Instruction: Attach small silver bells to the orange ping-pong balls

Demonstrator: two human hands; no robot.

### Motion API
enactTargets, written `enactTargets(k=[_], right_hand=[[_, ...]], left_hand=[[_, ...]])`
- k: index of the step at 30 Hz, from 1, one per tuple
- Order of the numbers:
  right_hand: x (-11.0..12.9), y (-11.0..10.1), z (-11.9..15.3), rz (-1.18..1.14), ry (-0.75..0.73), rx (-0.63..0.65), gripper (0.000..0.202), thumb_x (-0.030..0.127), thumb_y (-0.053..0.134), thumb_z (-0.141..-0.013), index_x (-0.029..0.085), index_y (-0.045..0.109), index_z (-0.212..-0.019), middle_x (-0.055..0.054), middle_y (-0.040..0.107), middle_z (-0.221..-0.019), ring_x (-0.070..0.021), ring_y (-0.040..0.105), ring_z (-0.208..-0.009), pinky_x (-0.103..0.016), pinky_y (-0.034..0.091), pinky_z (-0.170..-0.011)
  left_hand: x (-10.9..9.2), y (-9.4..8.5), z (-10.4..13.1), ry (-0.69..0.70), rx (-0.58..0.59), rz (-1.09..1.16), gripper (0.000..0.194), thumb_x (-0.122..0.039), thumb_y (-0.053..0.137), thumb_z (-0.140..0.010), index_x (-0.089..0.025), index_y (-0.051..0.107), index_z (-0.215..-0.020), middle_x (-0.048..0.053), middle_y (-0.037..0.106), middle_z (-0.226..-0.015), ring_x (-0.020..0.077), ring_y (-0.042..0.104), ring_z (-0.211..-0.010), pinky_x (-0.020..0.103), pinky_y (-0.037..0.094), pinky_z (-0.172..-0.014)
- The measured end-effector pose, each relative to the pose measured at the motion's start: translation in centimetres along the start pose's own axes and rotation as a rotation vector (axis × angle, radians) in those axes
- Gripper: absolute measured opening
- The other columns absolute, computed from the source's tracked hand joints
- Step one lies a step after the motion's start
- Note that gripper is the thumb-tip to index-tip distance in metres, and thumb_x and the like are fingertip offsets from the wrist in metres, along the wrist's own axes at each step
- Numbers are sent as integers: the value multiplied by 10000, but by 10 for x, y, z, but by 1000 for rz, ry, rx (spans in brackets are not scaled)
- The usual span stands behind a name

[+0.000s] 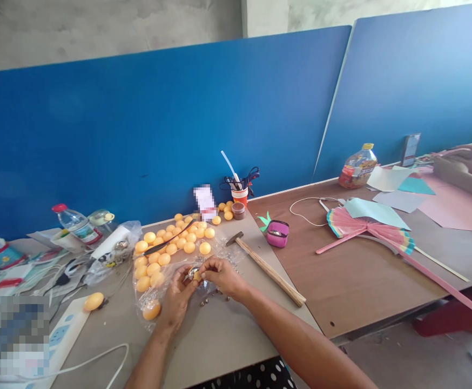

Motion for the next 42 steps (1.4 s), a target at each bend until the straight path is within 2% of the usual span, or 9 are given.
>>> enactTargets(k=[8,21,34,42], right_hand=[[-10,2,-1,-21,55,-18,50,198,651,-644,174,653,-687,18,638,-669,-111,524,-624,-252,419,-637],[-18,0,-3,-39,95,-40,58,199,666,-641,159,634,-670,33,595,-612,-97,491,-575,-242,384,-611],[-26,-2,-1,-1,165,-89,34,170,625,-622,147,640,-643,26,603,-584,-93,489,-560,-223,381,-580],[-28,3,1,-93,226,-75,74,204,657,-614,153,606,-627,40,582,-563,-79,488,-519,-219,398,-565]], left_hand=[[1,-2,0,18,-2,-87,411,-341,736,-708,-222,572,-1065,38,667,-1001,195,628,-918,305,481,-830],[1,1,1,76,31,-131,365,-312,709,-746,-213,560,-1064,45,685,-956,192,640,-890,304,486,-812],[-7,0,3,189,-10,-420,305,-281,618,-802,-200,556,-1089,68,660,-1025,206,635,-938,358,500,-854],[-10,-1,5,295,-40,-523,285,-246,615,-803,-193,580,-1081,85,654,-1062,222,622,-998,387,492,-902]])
Point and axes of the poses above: each hand's wrist, its own z-axis away from the middle knuckle, its own y-axis out of the palm, x = y × z, the point moved 8 cm from there along -z, towards the middle knuckle
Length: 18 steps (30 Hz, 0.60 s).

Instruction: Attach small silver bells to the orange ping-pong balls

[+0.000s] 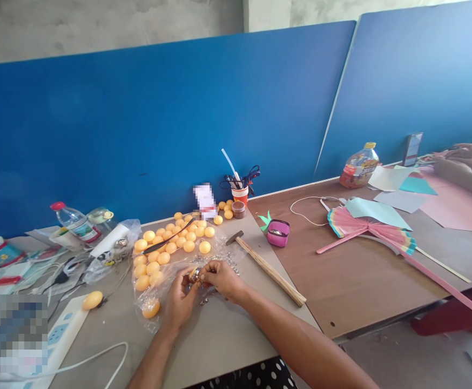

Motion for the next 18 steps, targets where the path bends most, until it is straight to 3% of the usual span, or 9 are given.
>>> enactTargets(k=[8,18], right_hand=[[-6,2,2,-16,94,15,148,259,688,-609,162,578,-630,34,600,-548,-102,552,-525,-231,450,-570],[-7,2,4,23,122,2,48,191,599,-652,166,567,-627,32,607,-526,-101,560,-504,-222,460,-547]], left_hand=[[-7,-2,1,101,-21,-106,269,-187,595,-792,-209,597,-1060,86,658,-1065,225,624,-1016,395,504,-903],[-14,-1,2,165,-10,-227,266,-172,553,-806,-207,587,-1068,85,655,-1048,219,620,-998,393,515,-882]])
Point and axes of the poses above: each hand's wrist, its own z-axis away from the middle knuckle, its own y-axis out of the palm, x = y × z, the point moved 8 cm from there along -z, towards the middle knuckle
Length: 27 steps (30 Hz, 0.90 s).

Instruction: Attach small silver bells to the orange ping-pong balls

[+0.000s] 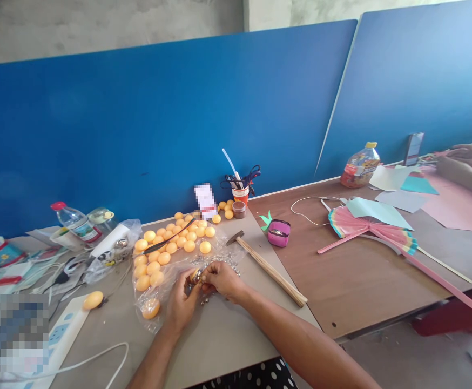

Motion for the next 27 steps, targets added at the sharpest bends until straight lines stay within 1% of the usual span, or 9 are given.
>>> enactTargets(k=[3,9,14,18,24,27], right_hand=[[-1,-1,0,0,9,-10,49,184,600,-648,164,565,-620,35,600,-516,-99,557,-494,-223,466,-548],[-6,-2,-2,4,41,-39,127,210,665,-639,165,548,-618,40,594,-504,-100,556,-486,-224,472,-551],[-8,-3,-3,14,45,-66,110,186,642,-645,172,536,-619,45,589,-498,-108,566,-488,-229,480,-548],[-7,-5,-4,52,13,-88,72,156,581,-663,175,534,-612,44,584,-486,-107,559,-473,-225,468,-525],[-7,-8,-7,160,-51,-124,82,145,542,-660,187,511,-597,39,578,-465,-111,535,-452,-222,437,-492],[-3,-9,-7,175,-73,-133,75,148,541,-659,188,497,-613,40,569,-475,-109,518,-456,-221,416,-490]], left_hand=[[-1,1,0,11,3,-12,266,-159,549,-803,-203,582,-1063,88,649,-1047,218,616,-999,393,514,-882],[0,2,1,21,8,-26,258,-167,546,-807,-192,581,-1061,102,644,-1050,231,610,-1011,410,510,-890],[0,2,1,12,-6,-20,265,-173,549,-797,-190,588,-1058,105,650,-1052,239,615,-1010,420,511,-890],[2,2,2,-23,-13,0,257,-176,559,-795,-202,596,-1049,95,655,-1057,238,614,-1021,422,504,-904],[1,3,1,-23,-10,46,266,-170,580,-769,-212,618,-1029,89,668,-1029,242,621,-999,426,502,-898],[2,3,0,-81,-10,84,279,-182,596,-759,-204,615,-1036,94,669,-1047,245,619,-1011,425,493,-905]])
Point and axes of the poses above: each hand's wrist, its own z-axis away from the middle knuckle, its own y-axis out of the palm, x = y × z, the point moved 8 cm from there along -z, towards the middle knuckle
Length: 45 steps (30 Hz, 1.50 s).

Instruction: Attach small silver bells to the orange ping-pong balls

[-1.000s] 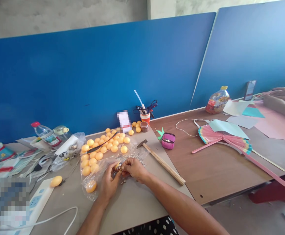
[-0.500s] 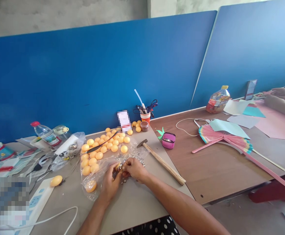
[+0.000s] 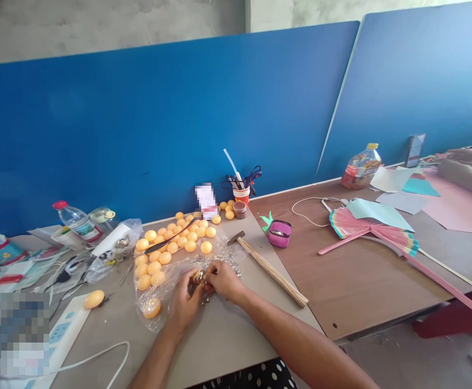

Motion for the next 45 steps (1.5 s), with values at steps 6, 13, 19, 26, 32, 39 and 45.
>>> enactTargets(k=[6,13,19,26,32,39,45], right_hand=[[34,-12,8,27,-212,57,45,192,582,-677,167,545,-679,57,508,-545,-79,428,-500,-205,330,-504],[37,19,36,508,-359,520,96,131,593,-702,187,660,-742,11,643,-720,-132,554,-670,-232,413,-634],[32,37,44,1071,-601,450,187,139,573,-757,185,702,-884,-60,684,-883,-186,589,-763,-272,415,-665],[19,49,41,1238,-664,405,169,162,531,-812,167,700,-811,-67,653,-830,-150,523,-630,-277,367,-602],[30,42,40,1031,-661,413,166,86,532,-754,161,671,-803,-55,660,-830,-159,558,-721,-255,415,-669],[46,8,27,791,-541,337,177,65,538,-710,169,675,-750,-15,669,-784,-136,574,-721,-217,427,-676],[37,11,28,1022,-560,374,189,87,545,-720,184,701,-764,-38,692,-828,-156,583,-745,-240,409,-686]], left_hand=[[13,-5,-2,-197,-30,112,348,-339,617,-803,-203,565,-1119,86,677,-1069,222,648,-955,399,504,-868],[24,-11,-3,-311,-53,257,440,-453,627,-790,-193,539,-1134,83,695,-1040,206,683,-877,355,527,-807],[23,-9,-4,-281,-48,266,419,-459,613,-804,-203,546,-1129,80,691,-1044,195,690,-852,351,537,-813],[20,-9,-5,-243,-54,275,381,-414,631,-796,-206,560,-1107,79,688,-1058,201,687,-872,362,544,-819],[16,-12,-4,-255,-63,270,404,-441,623,-796,-199,555,-1112,82,687,-1052,205,685,-888,362,537,-828],[15,-14,-6,-302,-68,310,480,-506,636,-758,-189,548,-1108,70,712,-942,217,690,-861,365,542,-792],[15,-13,-8,-289,-87,340,522,-547,644,-726,-185,545,-1090,77,707,-936,225,698,-820,373,553,-759]])
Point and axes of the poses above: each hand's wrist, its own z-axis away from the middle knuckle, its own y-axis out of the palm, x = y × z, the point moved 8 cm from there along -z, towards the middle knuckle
